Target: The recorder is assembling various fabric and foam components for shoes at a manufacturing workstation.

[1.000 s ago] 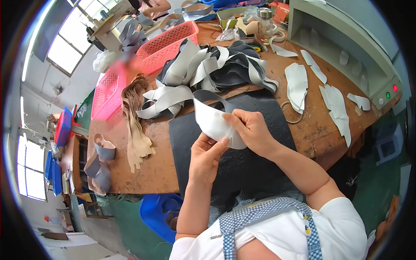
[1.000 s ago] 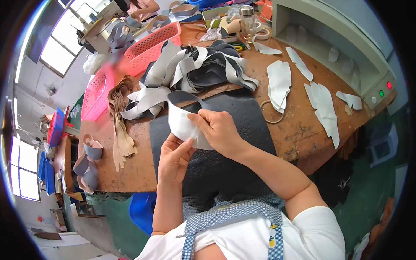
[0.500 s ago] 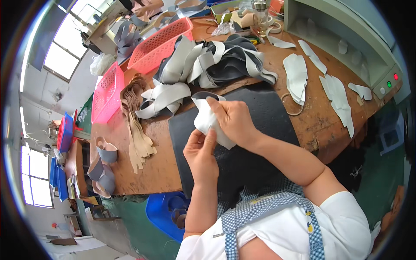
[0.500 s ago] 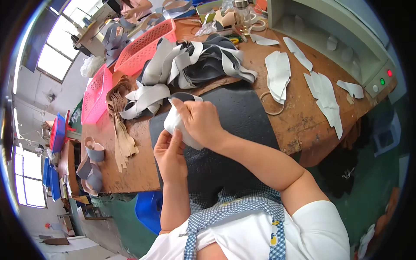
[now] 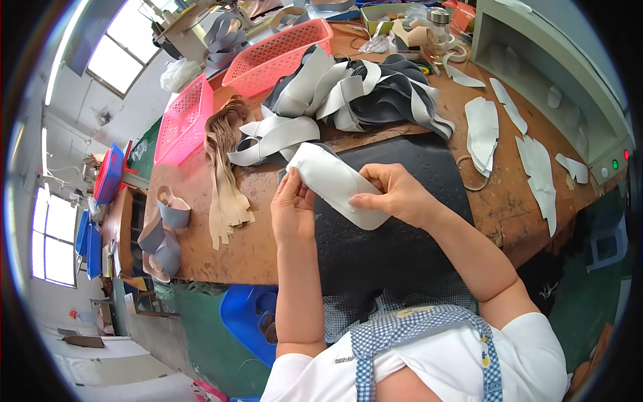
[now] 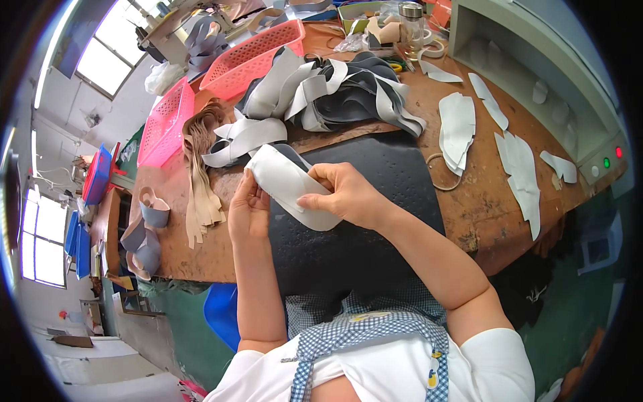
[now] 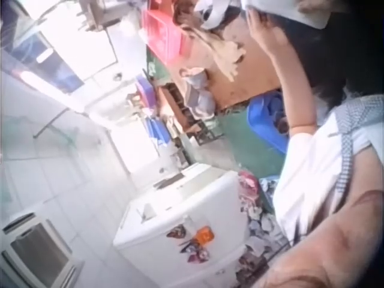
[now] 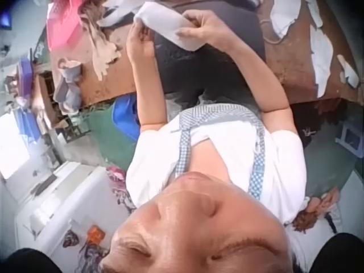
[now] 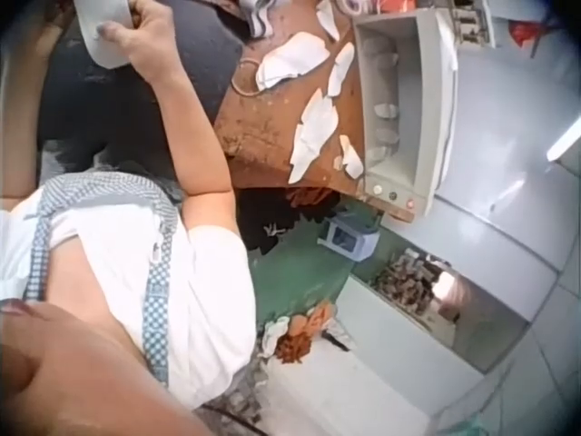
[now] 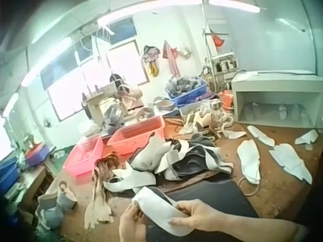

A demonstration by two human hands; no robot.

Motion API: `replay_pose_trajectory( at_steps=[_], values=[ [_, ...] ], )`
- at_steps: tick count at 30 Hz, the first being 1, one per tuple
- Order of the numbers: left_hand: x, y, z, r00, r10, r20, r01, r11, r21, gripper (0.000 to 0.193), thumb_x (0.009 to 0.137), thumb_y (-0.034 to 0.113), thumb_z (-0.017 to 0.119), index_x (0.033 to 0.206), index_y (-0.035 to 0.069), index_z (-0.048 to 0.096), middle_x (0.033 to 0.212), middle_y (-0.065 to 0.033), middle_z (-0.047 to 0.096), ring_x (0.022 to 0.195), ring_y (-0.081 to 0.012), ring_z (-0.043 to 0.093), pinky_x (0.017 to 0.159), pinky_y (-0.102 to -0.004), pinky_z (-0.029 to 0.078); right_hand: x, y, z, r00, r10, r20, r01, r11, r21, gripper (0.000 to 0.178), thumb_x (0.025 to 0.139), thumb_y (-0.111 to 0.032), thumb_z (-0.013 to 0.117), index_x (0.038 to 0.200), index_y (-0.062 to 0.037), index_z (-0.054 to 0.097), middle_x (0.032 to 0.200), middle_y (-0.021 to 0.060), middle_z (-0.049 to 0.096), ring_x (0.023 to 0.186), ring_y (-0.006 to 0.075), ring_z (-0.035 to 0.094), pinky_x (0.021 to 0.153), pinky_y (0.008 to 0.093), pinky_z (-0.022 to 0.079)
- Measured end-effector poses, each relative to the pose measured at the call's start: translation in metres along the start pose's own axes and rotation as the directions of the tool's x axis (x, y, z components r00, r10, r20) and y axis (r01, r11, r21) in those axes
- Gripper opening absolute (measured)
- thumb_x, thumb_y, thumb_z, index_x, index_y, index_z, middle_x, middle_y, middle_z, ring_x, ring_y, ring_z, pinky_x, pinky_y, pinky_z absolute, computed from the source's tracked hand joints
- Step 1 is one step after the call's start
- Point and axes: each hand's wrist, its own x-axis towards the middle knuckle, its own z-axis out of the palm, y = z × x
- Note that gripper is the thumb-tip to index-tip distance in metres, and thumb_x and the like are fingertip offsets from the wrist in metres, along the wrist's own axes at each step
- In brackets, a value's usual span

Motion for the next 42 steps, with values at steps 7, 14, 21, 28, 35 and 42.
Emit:
replay_pose_trajectory(
  at_steps=[7, 14, 21, 28, 35, 42],
  values=[
    [-0.009, -0.007, -0.011, 0.984, -0.100, 0.146, 0.100, 0.995, 0.007, 0.023, 0.095, 0.012, 0.065, 0.114, 0.000, 0.060, 0.109, -0.0084, 0.066, 0.099, -0.0179, 0.066, 0.084, -0.0274, 0.056, -0.010, 0.004, -0.009, 0.998, -0.041, -0.040, 0.032, 0.978, -0.208, 0.025, 0.084, -0.012, 0.074, 0.102, 0.0015, 0.064, 0.087, 0.0039, 0.067, 0.078, 0.0096, 0.062, 0.074, 0.0271, 0.050],
    [-0.054, 0.025, -0.009, 0.788, 0.319, 0.526, -0.608, 0.270, 0.747, 0.051, 0.083, 0.001, 0.072, 0.131, 0.004, 0.055, 0.128, -0.0095, 0.059, 0.121, -0.0234, 0.055, 0.105, -0.0399, 0.043, -0.023, -0.018, -0.014, 0.975, 0.000, 0.222, 0.141, 0.771, -0.621, 0.027, 0.077, -0.007, 0.069, 0.103, -0.0013, 0.065, 0.086, 0.0195, 0.069, 0.086, 0.0375, 0.066, 0.076, 0.0413, 0.051],
    [-0.071, 0.003, 0.002, 0.758, -0.047, 0.650, -0.627, 0.221, 0.747, 0.010, 0.078, 0.002, 0.076, 0.086, 0.000, 0.070, 0.075, -0.0097, 0.064, 0.066, -0.0196, 0.061, 0.060, -0.0307, 0.047, -0.018, -0.010, -0.034, 0.952, -0.047, 0.302, 0.291, 0.441, -0.849, 0.016, 0.078, -0.013, 0.074, 0.087, -0.0065, 0.063, 0.075, 0.0093, 0.066, 0.079, 0.0279, 0.065, 0.085, 0.0409, 0.050],
    [-0.081, 0.000, -0.024, 0.675, -0.074, 0.734, -0.736, -0.006, 0.677, 0.016, 0.081, 0.013, 0.076, 0.092, 0.004, 0.068, 0.075, -0.0081, 0.065, 0.071, -0.0248, 0.065, 0.078, -0.0358, 0.054, -0.013, -0.025, -0.069, 0.877, -0.107, 0.469, 0.481, 0.162, -0.862, 0.013, 0.076, -0.014, 0.074, 0.079, -0.0128, 0.061, 0.073, 0.0008, 0.062, 0.081, 0.0217, 0.063, 0.109, 0.0503, 0.035],
    [-0.093, 0.012, -0.031, 0.549, 0.060, 0.833, -0.822, -0.142, 0.552, 0.013, 0.080, 0.014, 0.077, 0.082, 0.006, 0.066, 0.069, -0.0066, 0.062, 0.070, -0.0235, 0.065, 0.086, -0.0396, 0.055, 0.024, -0.040, -0.092, 0.930, -0.298, 0.215, 0.199, -0.082, -0.977, 0.006, 0.080, -0.005, 0.064, 0.084, -0.0083, 0.067, 0.075, 0.0071, 0.065, 0.089, 0.0261, 0.063, 0.100, 0.0454, 0.044],
    [-0.110, -0.033, -0.033, 0.523, -0.008, 0.852, -0.851, 0.051, 0.523, 0.015, 0.080, 0.013, 0.077, 0.086, 0.004, 0.066, 0.072, -0.0089, 0.064, 0.078, -0.0269, 0.067, 0.079, -0.0379, 0.056, 0.068, -0.014, -0.042, 0.993, 0.110, -0.042, -0.086, 0.433, -0.897, 0.048, 0.093, -0.043, 0.064, 0.112, 0.0011, 0.060, 0.090, 0.0167, 0.069, 0.072, 0.0298, 0.068, 0.067, 0.0413, 0.054]
  ],
)
